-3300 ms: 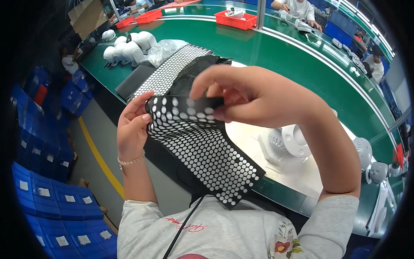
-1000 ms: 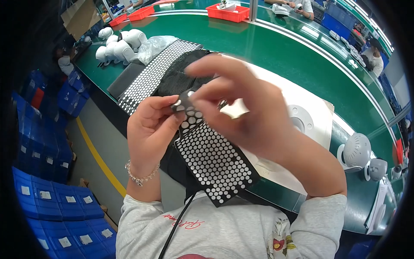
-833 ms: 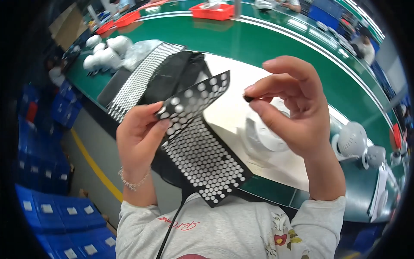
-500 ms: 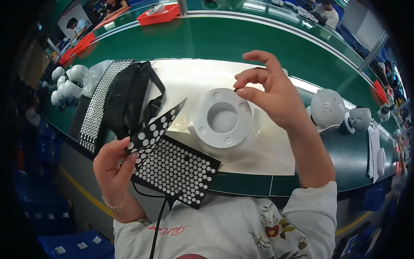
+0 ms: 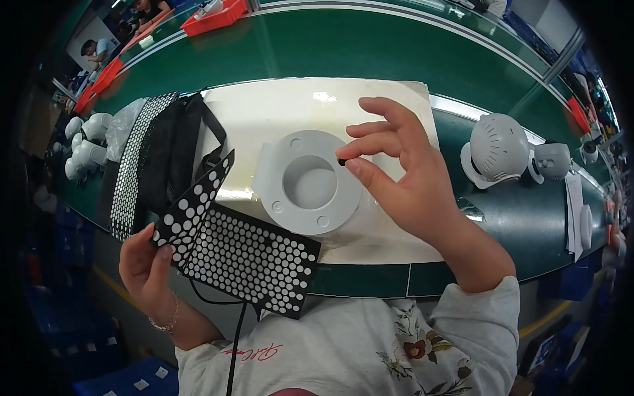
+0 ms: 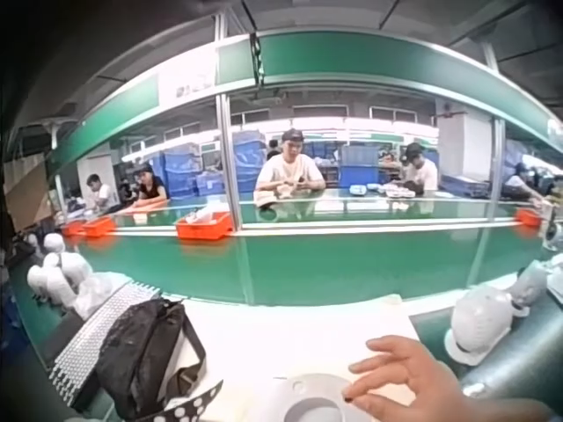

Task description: Attaching black adhesive pads to the bottom of white spherical light fixture housings on a factory assembly line.

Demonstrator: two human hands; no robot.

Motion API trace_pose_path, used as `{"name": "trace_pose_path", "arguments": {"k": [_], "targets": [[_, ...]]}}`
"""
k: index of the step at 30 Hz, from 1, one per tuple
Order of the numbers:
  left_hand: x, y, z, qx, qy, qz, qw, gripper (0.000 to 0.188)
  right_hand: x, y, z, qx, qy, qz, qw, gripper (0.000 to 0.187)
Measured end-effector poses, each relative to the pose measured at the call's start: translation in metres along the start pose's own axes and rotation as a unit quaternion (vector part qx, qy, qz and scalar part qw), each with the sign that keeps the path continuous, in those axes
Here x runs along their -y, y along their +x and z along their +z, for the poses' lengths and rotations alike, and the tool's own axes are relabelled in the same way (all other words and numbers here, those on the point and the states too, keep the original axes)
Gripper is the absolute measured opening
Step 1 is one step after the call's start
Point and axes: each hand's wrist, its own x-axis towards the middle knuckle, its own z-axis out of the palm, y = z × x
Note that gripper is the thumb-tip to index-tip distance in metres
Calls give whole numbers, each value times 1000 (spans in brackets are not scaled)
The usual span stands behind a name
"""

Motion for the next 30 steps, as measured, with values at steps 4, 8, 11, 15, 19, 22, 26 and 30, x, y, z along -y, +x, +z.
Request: {"name": "trace_pose_path", "arguments": {"k": [4,8,11,15,19,22,26,30], "targets": [[3,2,-6,-21,8,29,999,32,-13,-11,0,-16,-96,-94,991,49],[4,1,-16,-48,11,32,998,33,-8,-15,-5,35,-263,-227,937,46],[6,-2,-24,-52,-18,34,998,33,3,-7,-3,11,-25,-68,997,43],[8,-5,-28,-69,-31,31,997,33,8,29,-4,49,17,-88,995,22],[7,-6,-27,-81,-25,36,996,33,13,51,9,112,35,-5,993,7],[7,-9,-31,-92,-22,35,995,32,3,54,9,167,77,69,981,12],[11,-12,-38,-108,-14,21,994,33,-1,50,10,160,45,22,986,17],[13,-11,-39,-130,-27,13,991,32,0,42,15,117,28,4,993,16]]}}
